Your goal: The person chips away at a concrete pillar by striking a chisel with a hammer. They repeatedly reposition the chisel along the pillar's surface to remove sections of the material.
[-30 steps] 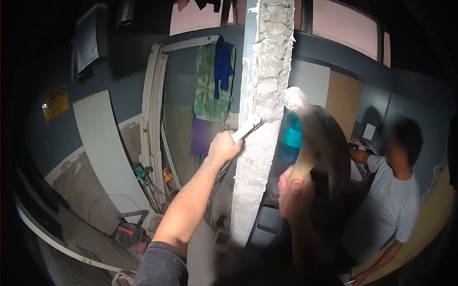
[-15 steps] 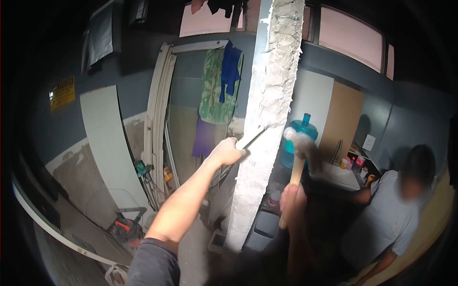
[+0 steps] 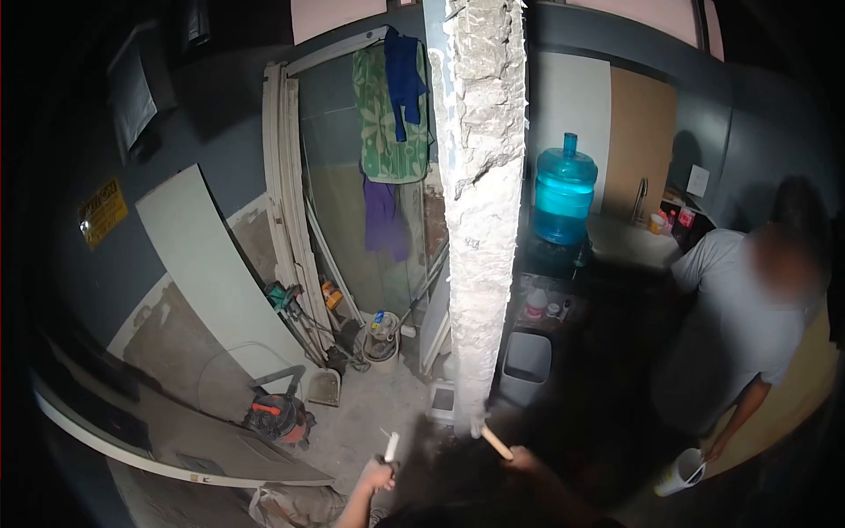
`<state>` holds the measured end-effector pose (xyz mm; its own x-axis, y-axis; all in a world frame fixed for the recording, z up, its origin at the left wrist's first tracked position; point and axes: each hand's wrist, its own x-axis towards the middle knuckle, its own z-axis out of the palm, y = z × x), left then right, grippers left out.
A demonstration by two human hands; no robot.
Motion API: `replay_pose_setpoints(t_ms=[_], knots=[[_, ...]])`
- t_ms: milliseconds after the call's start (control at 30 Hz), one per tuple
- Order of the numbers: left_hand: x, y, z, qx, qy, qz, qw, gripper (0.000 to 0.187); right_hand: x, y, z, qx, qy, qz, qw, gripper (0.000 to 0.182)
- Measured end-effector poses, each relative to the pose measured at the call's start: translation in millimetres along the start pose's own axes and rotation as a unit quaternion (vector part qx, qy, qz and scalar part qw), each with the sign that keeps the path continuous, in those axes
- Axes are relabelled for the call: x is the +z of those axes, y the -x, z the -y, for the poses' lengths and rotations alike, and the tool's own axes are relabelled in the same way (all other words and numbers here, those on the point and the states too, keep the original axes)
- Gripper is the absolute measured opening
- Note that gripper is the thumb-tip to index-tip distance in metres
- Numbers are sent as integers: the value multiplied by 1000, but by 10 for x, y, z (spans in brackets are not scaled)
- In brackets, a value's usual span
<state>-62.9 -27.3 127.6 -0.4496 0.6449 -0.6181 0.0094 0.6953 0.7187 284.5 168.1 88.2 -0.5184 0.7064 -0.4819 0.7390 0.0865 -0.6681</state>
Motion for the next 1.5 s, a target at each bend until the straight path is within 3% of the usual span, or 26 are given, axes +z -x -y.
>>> replay_pose_setpoints(t_ms=[33,67,100,267,367,467,533,700,833,1033,1200,1400,1500], knots=[[-26,30,151,1,-4,0,1000,29,373,-380,-682,61,-153,109,980,36],[-47,99,298,7,56,14,998,28,604,-298,-712,26,71,38,996,31],[-56,139,411,13,116,29,993,28,847,-416,-975,86,-19,79,993,27],[-136,109,824,25,70,-23,997,32,989,-211,-808,105,-40,140,984,27],[-146,139,842,-20,47,-24,998,22,995,-205,-707,100,-47,145,983,27],[-89,203,799,13,123,11,992,35,1005,-224,-632,96,-51,149,983,27],[-24,196,842,12,201,-2,980,22,998,-253,-601,93,-51,151,983,27],[-7,182,825,-4,189,32,981,49,976,-301,-537,93,-54,152,982,28],[82,10,872,34,211,14,977,48,923,-261,-510,97,-55,150,982,28],[203,-88,786,39,177,55,982,47,824,-237,-568,107,-57,151,981,28],[217,-7,634,41,23,69,997,63,779,-203,-649,112,-61,154,980,28],[298,-183,745,68,7,81,994,64,700,-207,-783,113,-62,160,979,28],[327,68,482,42,18,67,997,61,683,-210,-870,116,-64,164,978,28]])
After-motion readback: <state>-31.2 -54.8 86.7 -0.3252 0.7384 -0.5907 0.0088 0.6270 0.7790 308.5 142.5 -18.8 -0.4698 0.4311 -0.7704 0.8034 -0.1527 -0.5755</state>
